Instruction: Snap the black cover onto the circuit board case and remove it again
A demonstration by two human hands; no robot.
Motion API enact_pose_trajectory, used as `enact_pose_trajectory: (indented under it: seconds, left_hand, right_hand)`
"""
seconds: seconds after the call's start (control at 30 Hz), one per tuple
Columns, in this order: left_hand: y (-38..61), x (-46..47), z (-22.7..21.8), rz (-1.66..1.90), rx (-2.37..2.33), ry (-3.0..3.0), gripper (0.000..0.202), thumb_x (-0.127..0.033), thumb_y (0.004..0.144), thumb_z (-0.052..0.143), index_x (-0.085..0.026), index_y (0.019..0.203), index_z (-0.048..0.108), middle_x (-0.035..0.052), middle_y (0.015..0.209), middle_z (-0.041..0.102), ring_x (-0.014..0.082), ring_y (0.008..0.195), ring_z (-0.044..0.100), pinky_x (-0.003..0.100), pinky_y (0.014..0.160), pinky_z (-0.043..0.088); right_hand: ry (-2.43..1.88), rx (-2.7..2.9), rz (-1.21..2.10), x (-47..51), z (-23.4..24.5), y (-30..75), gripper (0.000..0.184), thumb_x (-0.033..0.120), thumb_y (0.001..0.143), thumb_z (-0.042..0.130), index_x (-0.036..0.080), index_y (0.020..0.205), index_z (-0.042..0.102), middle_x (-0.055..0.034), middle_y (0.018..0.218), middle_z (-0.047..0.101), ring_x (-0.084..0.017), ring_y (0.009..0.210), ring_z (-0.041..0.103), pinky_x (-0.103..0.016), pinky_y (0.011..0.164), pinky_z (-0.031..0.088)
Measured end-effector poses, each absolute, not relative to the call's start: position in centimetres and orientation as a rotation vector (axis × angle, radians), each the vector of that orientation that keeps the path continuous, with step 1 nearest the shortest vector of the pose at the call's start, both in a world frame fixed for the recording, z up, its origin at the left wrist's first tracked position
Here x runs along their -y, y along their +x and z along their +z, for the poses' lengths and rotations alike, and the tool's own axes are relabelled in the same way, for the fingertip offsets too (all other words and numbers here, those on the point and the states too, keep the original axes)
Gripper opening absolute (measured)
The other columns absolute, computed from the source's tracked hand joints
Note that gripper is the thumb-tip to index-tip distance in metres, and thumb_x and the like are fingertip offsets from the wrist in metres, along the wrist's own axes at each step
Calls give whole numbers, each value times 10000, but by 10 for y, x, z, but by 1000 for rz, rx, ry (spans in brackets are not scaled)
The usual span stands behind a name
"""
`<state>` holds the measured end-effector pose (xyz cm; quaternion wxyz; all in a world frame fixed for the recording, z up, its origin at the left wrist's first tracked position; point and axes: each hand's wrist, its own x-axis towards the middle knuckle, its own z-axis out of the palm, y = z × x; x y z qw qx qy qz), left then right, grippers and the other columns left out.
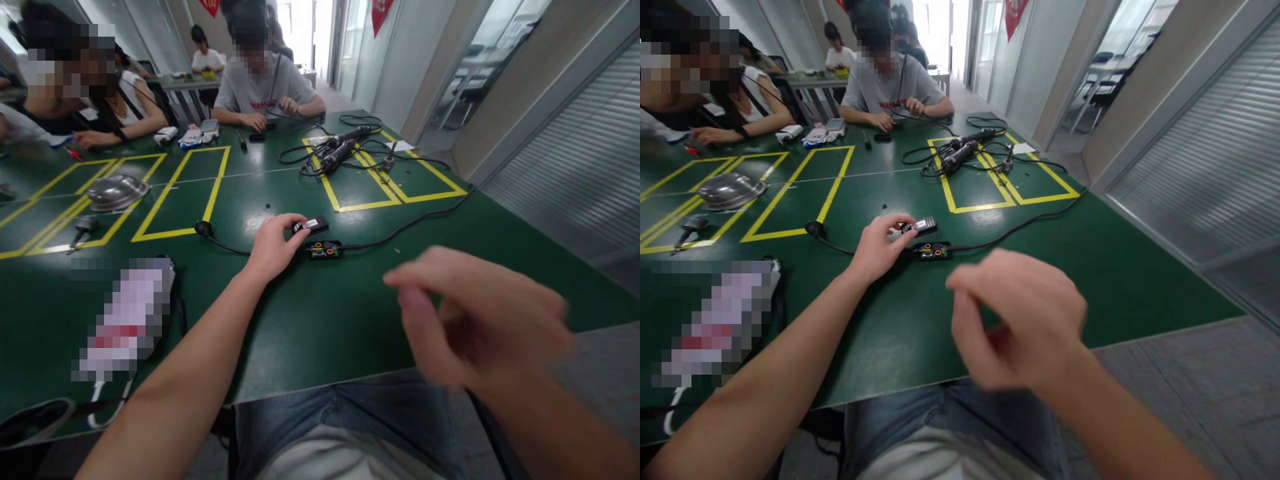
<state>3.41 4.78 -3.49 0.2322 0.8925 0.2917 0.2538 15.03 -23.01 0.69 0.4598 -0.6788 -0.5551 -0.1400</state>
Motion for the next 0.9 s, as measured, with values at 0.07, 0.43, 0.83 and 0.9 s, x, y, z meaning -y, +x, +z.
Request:
enact_pose_trajectory:
  seconds: [0.07, 0.43, 0.83, 0.9]
  left_hand:
    - [33, -43, -33, 674, -679, 2453, 305, -251, 994, 789, -258, 1295, 837, 67, 1248, 858, 286, 1145, 729, 450, 1056, 583]
    - [32, -41, -32, 436, -462, 2538, 291, -300, 989, 807, -278, 1275, 861, 64, 1263, 859, 293, 1175, 745, 478, 1126, 561]
    - [33, -41, -29, 356, -457, 2625, 337, -292, 978, 831, -255, 1313, 846, 80, 1236, 858, 300, 1133, 753, 465, 1068, 574]
    - [33, -41, -28, 359, -462, 2629, 323, -293, 977, 829, -261, 1298, 847, 75, 1226, 861, 302, 1133, 751, 467, 1069, 576]
  right_hand:
    - [-1703, 1321, -339, 181, 6, 180, 85, 272, 954, 714, 298, 971, 793, -40, 876, 784, -235, 768, 707, -375, 694, 554]
    - [-1994, 1362, 150, 100, -63, 225, 189, 377, 1022, 683, 287, 992, 847, -72, 1033, 846, -315, 1027, 726, -524, 1025, 509]
    - [-2025, 1288, 126, 93, -64, 223, 183, 380, 991, 743, 290, 863, 837, -67, 1047, 829, -316, 1059, 707, -526, 1025, 508]
    - [-2038, 1281, 130, 93, -64, 221, 179, 380, 997, 735, 296, 885, 845, -69, 1069, 829, -325, 1082, 710, -534, 1036, 505]
